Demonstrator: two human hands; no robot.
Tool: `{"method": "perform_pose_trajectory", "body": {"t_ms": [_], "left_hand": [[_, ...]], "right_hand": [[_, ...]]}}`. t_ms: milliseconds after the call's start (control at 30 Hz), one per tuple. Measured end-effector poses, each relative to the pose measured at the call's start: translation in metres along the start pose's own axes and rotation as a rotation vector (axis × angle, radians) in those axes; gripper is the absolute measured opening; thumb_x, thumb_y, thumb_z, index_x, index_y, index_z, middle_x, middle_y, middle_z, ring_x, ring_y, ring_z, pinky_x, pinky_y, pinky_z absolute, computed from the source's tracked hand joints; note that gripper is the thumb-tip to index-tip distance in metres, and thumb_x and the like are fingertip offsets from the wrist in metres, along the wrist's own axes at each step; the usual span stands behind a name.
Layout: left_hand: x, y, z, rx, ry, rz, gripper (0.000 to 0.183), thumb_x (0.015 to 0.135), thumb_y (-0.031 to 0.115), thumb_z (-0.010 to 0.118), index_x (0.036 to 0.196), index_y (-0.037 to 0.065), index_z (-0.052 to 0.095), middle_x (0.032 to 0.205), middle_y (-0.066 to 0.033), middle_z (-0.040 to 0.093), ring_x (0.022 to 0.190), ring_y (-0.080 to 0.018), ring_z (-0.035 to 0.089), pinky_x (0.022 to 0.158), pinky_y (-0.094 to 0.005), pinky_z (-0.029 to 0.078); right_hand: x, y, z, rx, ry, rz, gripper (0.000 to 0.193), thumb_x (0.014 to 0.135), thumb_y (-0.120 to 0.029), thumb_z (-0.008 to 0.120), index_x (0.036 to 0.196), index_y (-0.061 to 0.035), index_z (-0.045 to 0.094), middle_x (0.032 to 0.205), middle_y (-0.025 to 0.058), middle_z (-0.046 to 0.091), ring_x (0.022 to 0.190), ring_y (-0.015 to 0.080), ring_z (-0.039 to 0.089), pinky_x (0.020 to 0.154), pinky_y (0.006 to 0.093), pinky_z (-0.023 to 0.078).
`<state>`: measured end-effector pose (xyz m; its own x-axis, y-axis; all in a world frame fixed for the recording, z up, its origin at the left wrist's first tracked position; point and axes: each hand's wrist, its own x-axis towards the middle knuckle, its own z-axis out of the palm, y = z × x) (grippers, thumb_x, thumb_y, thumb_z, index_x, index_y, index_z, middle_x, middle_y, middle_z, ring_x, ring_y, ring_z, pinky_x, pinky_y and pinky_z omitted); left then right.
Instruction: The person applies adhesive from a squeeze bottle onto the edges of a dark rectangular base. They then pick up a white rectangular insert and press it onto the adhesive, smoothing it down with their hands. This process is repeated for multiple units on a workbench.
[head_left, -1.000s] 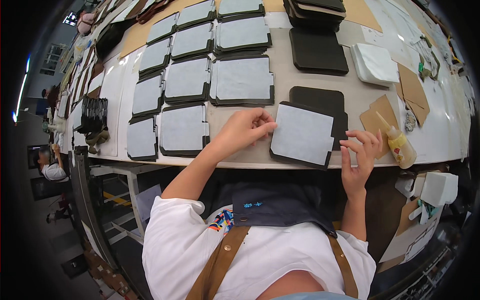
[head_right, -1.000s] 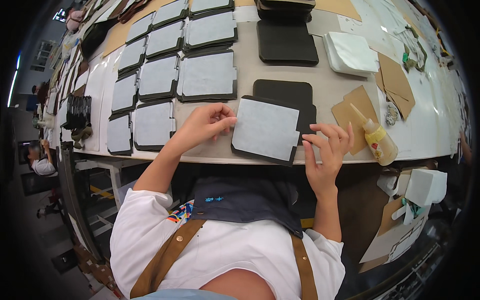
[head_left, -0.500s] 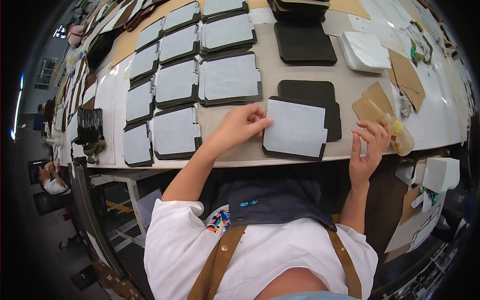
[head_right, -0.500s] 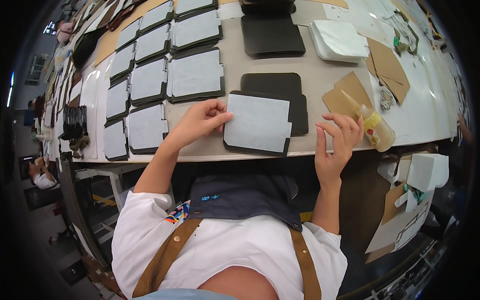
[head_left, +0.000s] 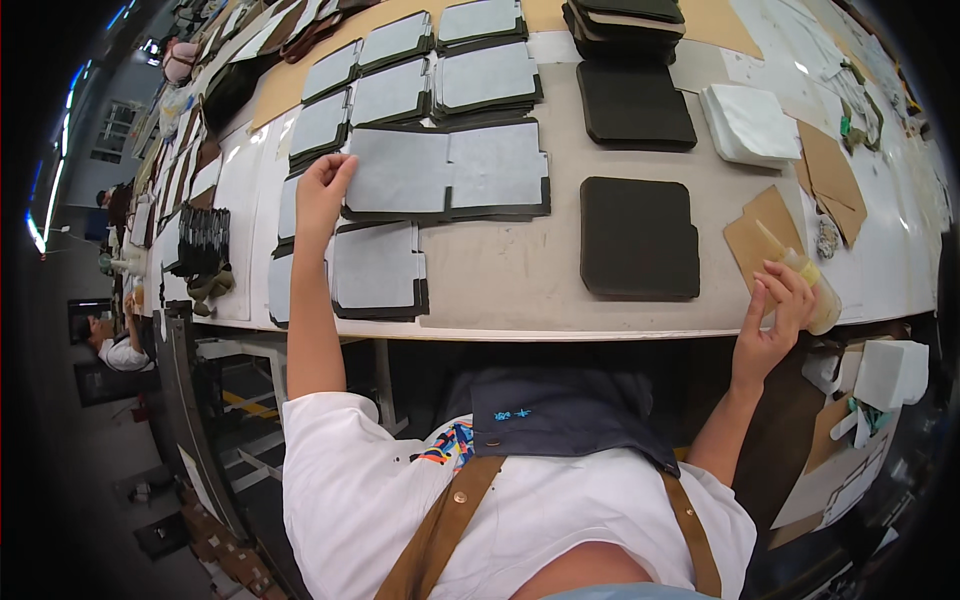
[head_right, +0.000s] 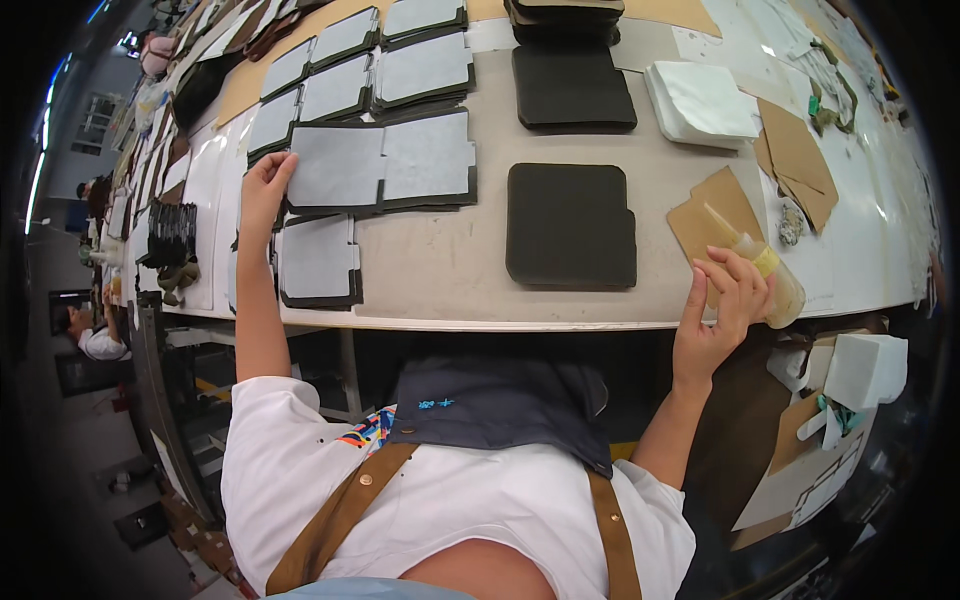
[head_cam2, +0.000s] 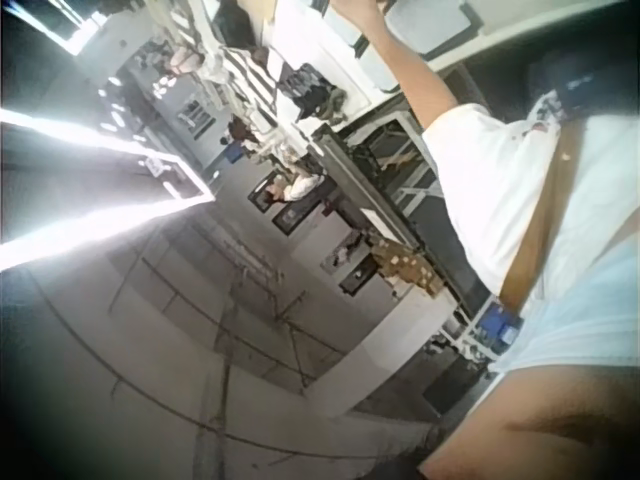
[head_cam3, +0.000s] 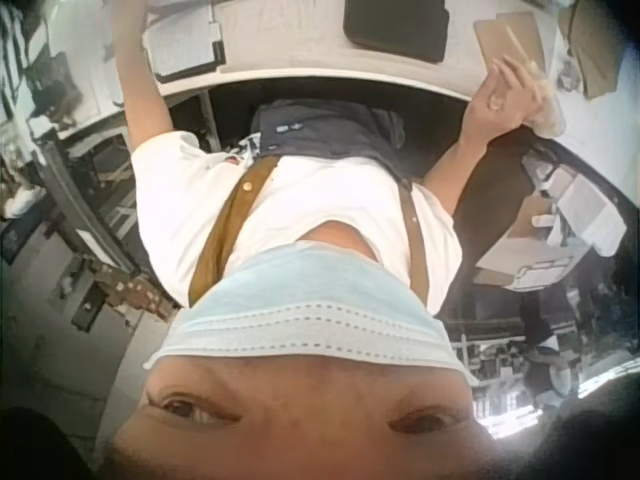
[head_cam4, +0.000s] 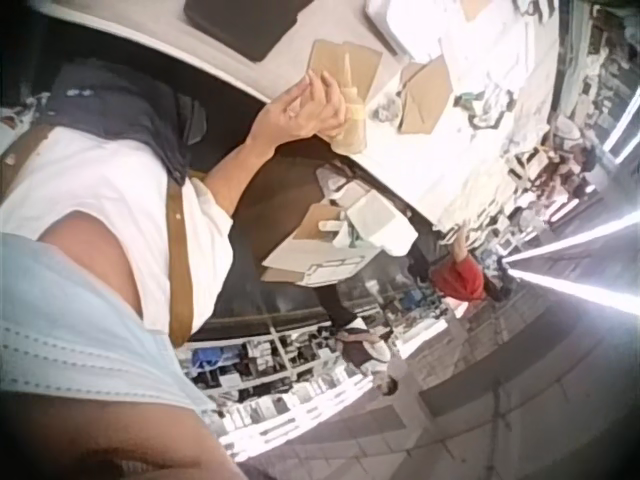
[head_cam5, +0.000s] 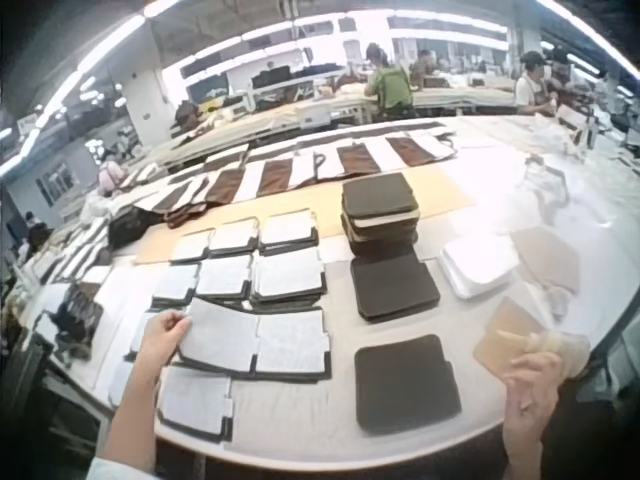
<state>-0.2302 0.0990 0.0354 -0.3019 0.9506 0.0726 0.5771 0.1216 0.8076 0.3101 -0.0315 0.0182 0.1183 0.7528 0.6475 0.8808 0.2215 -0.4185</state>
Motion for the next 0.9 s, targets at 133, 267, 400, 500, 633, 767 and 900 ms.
{"method": "perform_pose_trajectory", "body": {"t_ms": [133, 267, 400, 500, 633, 767, 900], "left_hand": [[0.033, -0.046, -0.018, 0.056, 0.042, -0.075, 0.028, 0.095, 0.026, 0.073, 0.106, 0.0, 0.072, 0.087, -0.0011, 0.07, 0.075, -0.0073, 0.059, 0.071, -0.024, 0.048], [0.032, -0.069, -0.021, 0.357, 0.176, 0.076, 0.028, 0.095, 0.027, 0.071, 0.11, 0.003, 0.072, 0.095, -0.0039, 0.07, 0.081, -0.0124, 0.06, 0.074, -0.0301, 0.049], [-0.003, -0.018, -0.004, 0.552, 0.255, 0.126, 0.025, 0.096, 0.026, 0.067, 0.112, 0.008, 0.071, 0.1, -0.004, 0.067, 0.083, -0.0168, 0.057, 0.077, -0.033, 0.049], [-0.031, 0.027, 0.019, 0.43, 0.139, 0.24, 0.022, 0.097, 0.022, 0.066, 0.112, 0.006, 0.071, 0.104, -0.0041, 0.068, 0.08, -0.0184, 0.054, 0.08, -0.0327, 0.047], [-0.065, 0.078, 0.062, 0.308, -0.017, 0.438, 0.019, 0.096, 0.018, 0.067, 0.109, 0.004, 0.071, 0.107, -0.0047, 0.07, 0.085, -0.0167, 0.056, 0.084, -0.0307, 0.047], [-0.083, 0.113, 0.114, 0.11, -0.127, 0.621, 0.012, 0.093, 0.014, 0.069, 0.102, 0.007, 0.072, 0.107, -0.0065, 0.07, 0.098, -0.0243, 0.06, 0.086, -0.0372, 0.045], [-0.097, 0.134, 0.144, 0.083, -0.168, 0.725, 0.01, 0.093, 0.013, 0.07, 0.101, 0.01, 0.073, 0.107, -0.0038, 0.071, 0.105, -0.024, 0.06, 0.092, -0.038, 0.04]], "right_hand": [[0.002, 0.01, -0.003, -0.057, 0.039, -0.015, 0.008, 0.094, -0.008, 0.066, 0.101, -0.0079, 0.07, 0.113, 0.0047, 0.069, 0.111, 0.0224, 0.061, 0.118, 0.0482, 0.025], [0.007, 0.024, -0.019, -0.275, 0.099, -0.005, 0.018, 0.096, -0.012, 0.067, 0.113, -0.007, 0.068, 0.12, 0.0069, 0.068, 0.112, 0.0257, 0.06, 0.116, 0.0483, 0.028], [-0.009, 0.087, -0.044, -0.452, 0.282, 0.185, 0.049, 0.099, -0.029, 0.068, 0.139, -0.0025, 0.054, 0.135, 0.0121, 0.059, 0.121, 0.03, 0.055, 0.11, 0.0423, 0.037], [-0.034, 0.127, -0.057, -0.263, 0.132, 0.527, 0.054, 0.099, -0.035, 0.068, 0.139, -0.0005, 0.054, 0.13, 0.0173, 0.064, 0.121, 0.0323, 0.058, 0.106, 0.0428, 0.041], [-0.03, 0.125, -0.056, 0.195, -0.011, 0.749, 0.058, 0.1, -0.04, 0.067, 0.139, 0.0011, 0.055, 0.122, 0.0098, 0.066, 0.109, 0.0182, 0.06, 0.1, 0.031, 0.044], [-0.021, 0.119, -0.058, 0.392, 0.059, 0.815, 0.052, 0.098, -0.036, 0.072, 0.133, 0.0002, 0.058, 0.122, 0.009, 0.066, 0.11, 0.016, 0.06, 0.1, 0.0302, 0.044], [-0.016, 0.113, -0.057, 0.801, 0.343, 0.693, 0.05, 0.097, -0.029, 0.074, 0.135, -0.0025, 0.054, 0.131, 0.0098, 0.061, 0.119, 0.0179, 0.058, 0.105, 0.0324, 0.044]]}}
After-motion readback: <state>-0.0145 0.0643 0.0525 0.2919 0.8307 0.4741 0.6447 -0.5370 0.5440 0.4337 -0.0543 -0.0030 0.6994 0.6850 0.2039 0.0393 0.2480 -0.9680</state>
